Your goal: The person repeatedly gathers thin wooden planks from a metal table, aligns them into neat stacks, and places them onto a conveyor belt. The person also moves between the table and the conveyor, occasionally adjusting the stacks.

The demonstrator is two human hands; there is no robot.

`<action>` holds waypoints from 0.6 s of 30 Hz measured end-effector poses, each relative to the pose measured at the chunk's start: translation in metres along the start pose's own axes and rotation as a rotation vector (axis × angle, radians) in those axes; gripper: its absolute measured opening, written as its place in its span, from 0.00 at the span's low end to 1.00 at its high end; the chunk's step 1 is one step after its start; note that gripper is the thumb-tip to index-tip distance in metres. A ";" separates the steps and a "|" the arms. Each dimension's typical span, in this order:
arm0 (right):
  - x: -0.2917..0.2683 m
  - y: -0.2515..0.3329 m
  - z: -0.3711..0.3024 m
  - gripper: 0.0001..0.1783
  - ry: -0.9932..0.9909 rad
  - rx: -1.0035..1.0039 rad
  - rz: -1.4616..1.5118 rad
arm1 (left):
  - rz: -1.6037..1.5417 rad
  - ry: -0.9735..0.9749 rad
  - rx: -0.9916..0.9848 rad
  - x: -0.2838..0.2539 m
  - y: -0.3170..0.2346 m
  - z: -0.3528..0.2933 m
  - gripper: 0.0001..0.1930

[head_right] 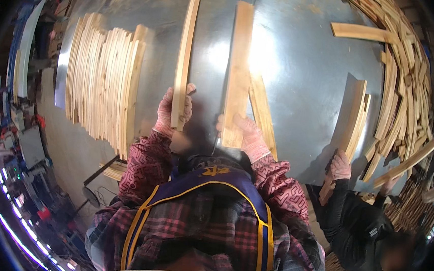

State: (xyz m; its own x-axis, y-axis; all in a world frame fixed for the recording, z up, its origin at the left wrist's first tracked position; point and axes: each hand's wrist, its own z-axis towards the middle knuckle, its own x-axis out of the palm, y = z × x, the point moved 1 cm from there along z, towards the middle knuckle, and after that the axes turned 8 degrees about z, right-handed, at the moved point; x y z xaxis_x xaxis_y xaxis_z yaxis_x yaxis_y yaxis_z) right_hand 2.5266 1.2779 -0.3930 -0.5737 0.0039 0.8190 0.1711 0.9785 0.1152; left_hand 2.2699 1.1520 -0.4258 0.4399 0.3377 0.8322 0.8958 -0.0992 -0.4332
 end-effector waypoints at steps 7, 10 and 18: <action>-0.083 -0.003 0.007 0.29 -0.431 -0.521 -1.258 | 1.854 -1.092 -0.222 -0.067 -0.020 -0.085 0.29; -0.056 0.026 -0.021 0.39 -0.914 -0.365 -1.466 | 2.077 -1.176 -0.647 -0.049 -0.053 -0.109 0.48; -0.116 0.050 -0.139 0.50 -1.048 -0.162 -1.545 | 2.341 -1.102 -0.714 -0.103 -0.050 -0.120 0.55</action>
State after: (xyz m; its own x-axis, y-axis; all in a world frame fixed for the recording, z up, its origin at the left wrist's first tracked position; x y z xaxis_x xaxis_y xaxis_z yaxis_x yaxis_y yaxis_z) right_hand 2.7129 1.2978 -0.4045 -0.4600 -0.5804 -0.6719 -0.8824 0.2148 0.4186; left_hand 2.1869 1.0101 -0.4486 0.2115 -0.5590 -0.8018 -0.5449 -0.7484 0.3780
